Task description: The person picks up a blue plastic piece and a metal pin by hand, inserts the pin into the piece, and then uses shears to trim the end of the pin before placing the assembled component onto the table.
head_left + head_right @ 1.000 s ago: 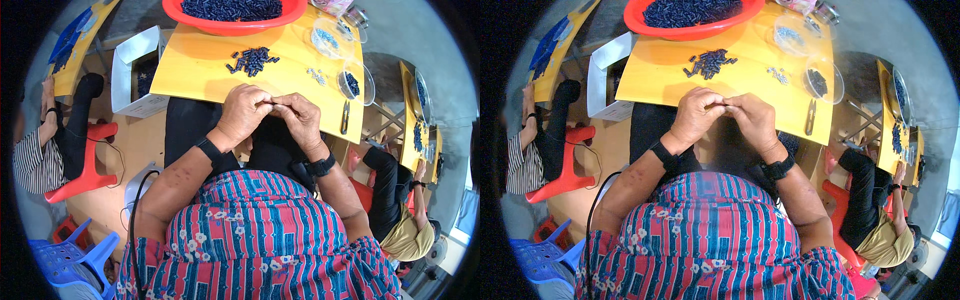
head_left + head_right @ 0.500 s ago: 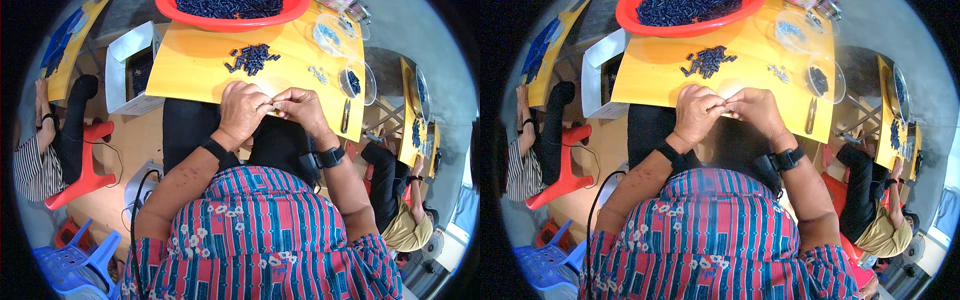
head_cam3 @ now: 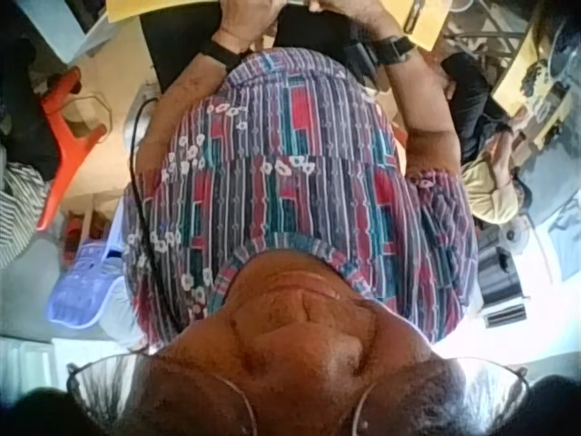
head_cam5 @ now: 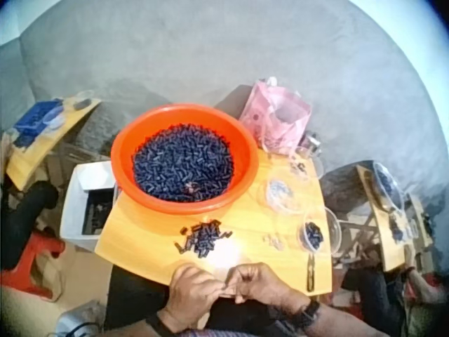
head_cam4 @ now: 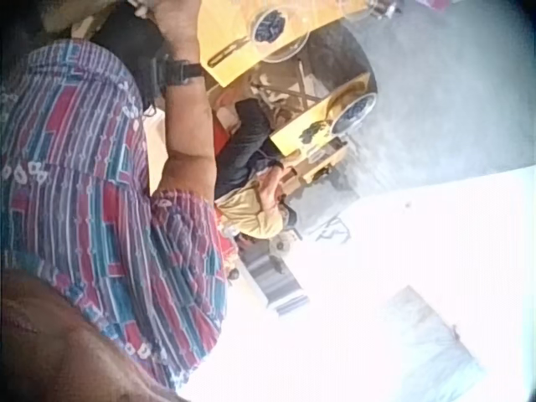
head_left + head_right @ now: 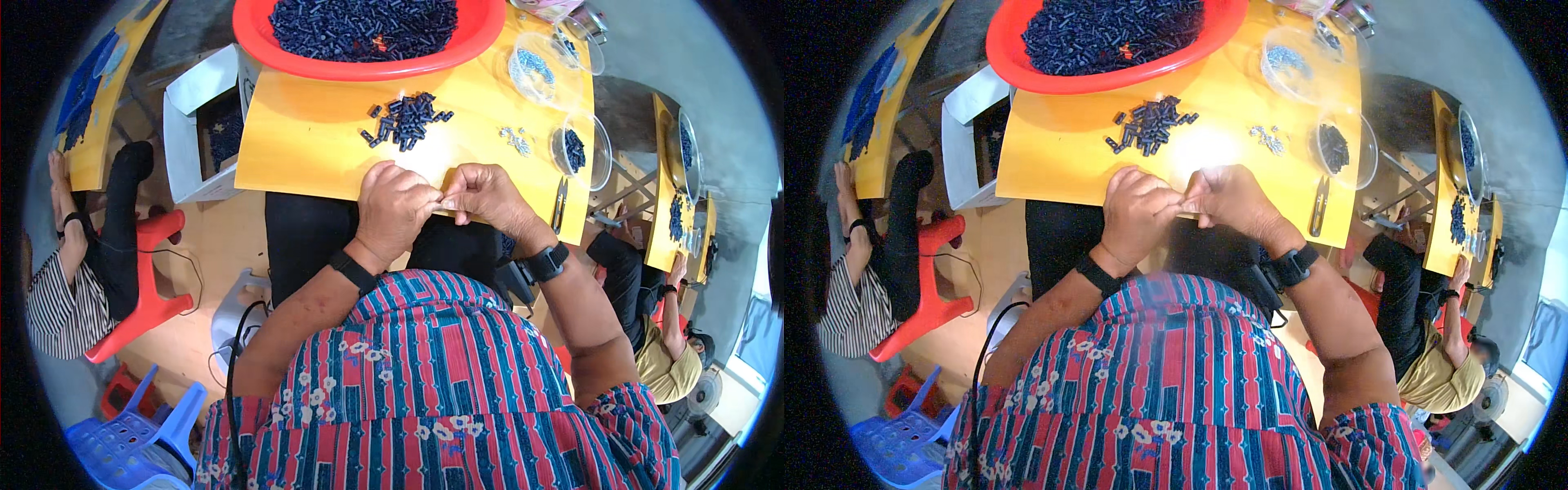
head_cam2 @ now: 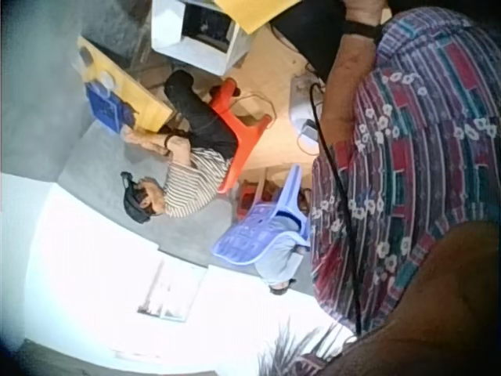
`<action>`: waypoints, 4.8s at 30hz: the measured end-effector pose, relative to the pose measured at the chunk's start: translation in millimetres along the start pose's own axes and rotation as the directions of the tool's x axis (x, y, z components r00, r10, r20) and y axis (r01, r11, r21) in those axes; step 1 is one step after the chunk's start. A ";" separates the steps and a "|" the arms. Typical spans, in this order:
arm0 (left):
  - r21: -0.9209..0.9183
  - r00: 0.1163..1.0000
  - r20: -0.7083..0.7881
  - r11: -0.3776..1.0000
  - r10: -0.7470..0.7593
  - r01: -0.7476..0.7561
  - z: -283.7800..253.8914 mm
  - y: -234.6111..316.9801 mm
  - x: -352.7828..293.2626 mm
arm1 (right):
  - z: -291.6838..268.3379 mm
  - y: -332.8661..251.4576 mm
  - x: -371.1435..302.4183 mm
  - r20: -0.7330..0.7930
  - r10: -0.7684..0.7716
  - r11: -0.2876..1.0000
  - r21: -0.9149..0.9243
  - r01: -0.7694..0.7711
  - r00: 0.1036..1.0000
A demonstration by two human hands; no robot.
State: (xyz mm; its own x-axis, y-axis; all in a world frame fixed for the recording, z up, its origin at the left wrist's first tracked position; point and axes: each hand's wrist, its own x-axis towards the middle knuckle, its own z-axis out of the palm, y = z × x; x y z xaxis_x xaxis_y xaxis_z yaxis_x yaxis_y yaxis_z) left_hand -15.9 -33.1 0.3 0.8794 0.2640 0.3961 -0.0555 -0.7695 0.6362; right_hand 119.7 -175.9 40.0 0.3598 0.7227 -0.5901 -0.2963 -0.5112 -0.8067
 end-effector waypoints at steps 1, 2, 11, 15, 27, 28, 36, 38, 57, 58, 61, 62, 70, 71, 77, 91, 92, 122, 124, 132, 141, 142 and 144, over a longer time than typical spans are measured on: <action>0.018 1.000 0.022 1.000 -0.015 0.014 1.4 2.7 -5.0 | 1.0 1.0 -4.2 0.001 0.009 1.000 -0.023 -0.009 1.000; 0.017 0.999 0.029 1.000 -0.024 0.023 2.3 4.8 -8.6 | 1.4 2.5 -6.9 0.002 0.018 0.999 -0.045 -0.018 1.000; -0.021 0.998 0.021 0.998 -0.057 0.057 -7.5 13.1 -2.8 | 3.2 1.2 -12.1 -0.021 -0.036 0.996 0.087 0.038 0.999; -0.065 0.999 0.009 0.997 -0.037 0.038 -8.3 8.5 -1.4 | 6.9 6.8 -12.4 -0.037 -0.084 0.981 0.170 0.089 0.996; -0.050 0.999 -0.032 0.999 0.011 -0.013 -4.4 9.2 -7.3 | 9.3 -3.2 -9.5 -0.043 0.026 0.998 -0.048 -0.028 0.999; -0.032 1.000 -0.025 0.999 0.011 -0.012 -4.0 9.7 -8.0 | 10.3 -3.0 -11.2 -0.038 0.040 0.998 -0.037 -0.041 0.998; -0.031 0.998 0.047 0.999 -0.032 0.033 -3.3 16.4 -14.2 | 6.5 -1.5 -16.0 0.027 0.079 0.996 -0.030 -0.078 0.996; -0.029 0.998 0.053 0.999 -0.043 0.044 -4.5 17.0 -14.8 | 7.1 -3.1 -15.2 0.033 0.072 0.997 -0.027 -0.071 0.997; -0.213 0.993 0.081 0.972 -0.082 0.098 2.6 -9.2 10.9 | -6.8 19.3 -1.4 0.012 -0.189 0.980 0.072 0.188 0.982; -0.263 0.985 0.124 0.953 -0.120 0.149 -0.7 -9.7 11.8 | -3.9 20.2 -2.1 0.012 -0.198 0.978 0.070 0.197 0.980; -0.351 0.961 0.174 0.899 -0.214 0.264 -11.3 -6.5 10.6 | 5.8 21.1 -4.6 -0.022 -0.242 0.968 0.061 0.243 0.970; -0.346 0.962 0.170 0.901 -0.214 0.261 -13.3 -4.3 9.7 | 8.1 21.8 -5.3 -0.021 -0.274 0.958 0.087 0.275 0.962; -0.680 0.826 0.435 0.471 -0.357 0.562 -21.7 -6.1 6.9 | 23.7 21.1 -1.2 -0.046 -0.438 0.889 0.125 0.441 0.898; -0.678 0.827 0.436 0.474 -0.355 0.561 -21.9 -6.9 6.1 | 24.5 21.6 -0.6 -0.062 -0.456 0.881 0.108 0.460 0.888; -0.740 0.867 0.404 0.453 -0.294 0.498 -22.7 -4.8 4.6 | 23.6 26.2 1.0 -0.112 -0.485 0.852 0.163 0.498 0.867; -0.728 0.866 0.408 0.468 -0.290 0.500 -23.7 -1.9 7.4 | 23.0 26.3 0.8 -0.110 -0.475 0.833 0.265 0.486 0.873; -0.727 0.864 0.409 0.468 -0.293 0.503 -23.4 -2.2 7.8 | 23.1 26.1 1.2 -0.111 -0.474 0.834 0.262 0.486 0.874; -0.620 0.823 0.508 0.555 -0.256 0.555 -20.6 -2.6 5.2 | -89.6 67.8 -71.5 -0.819 -0.364 0.728 -0.547 -0.414 0.443; -0.660 0.838 0.494 0.528 -0.232 0.535 -18.0 3.5 8.4 | -94.3 67.6 -74.0 -0.832 -0.315 0.782 -0.500 -0.373 0.457; -0.686 0.849 0.469 0.505 -0.245 0.524 -21.3 5.6 5.1 | -48.5 46.2 -69.7 -0.619 -0.517 0.769 -0.640 0.003 0.591; -0.726 0.864 0.419 0.469 -0.280 0.504 -13.6 1.2 0.5 | 19.8 -6.9 -65.0 -0.357 -0.373 0.902 -0.354 0.246 0.857; -0.726 0.864 0.416 0.468 -0.283 0.503 -13.2 0.3 0.2 | 21.3 -9.0 -65.0 -0.362 -0.347 0.899 -0.392 0.196 0.865; -0.711 0.863 0.409 0.488 -0.298 0.506 -12.0 -1.0 -0.5 | 22.9 -6.8 -61.8 -0.354 -0.387 0.873 -0.437 0.215 0.851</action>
State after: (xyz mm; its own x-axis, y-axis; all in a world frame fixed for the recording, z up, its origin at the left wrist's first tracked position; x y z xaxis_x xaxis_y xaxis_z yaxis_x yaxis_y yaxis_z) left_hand -21.9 -25.4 7.4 0.9685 0.2190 -0.1186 0.0815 0.1711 0.9819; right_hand 79.3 -206.4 82.7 0.7345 0.6482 -0.2008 0.2050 -0.4941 -0.8449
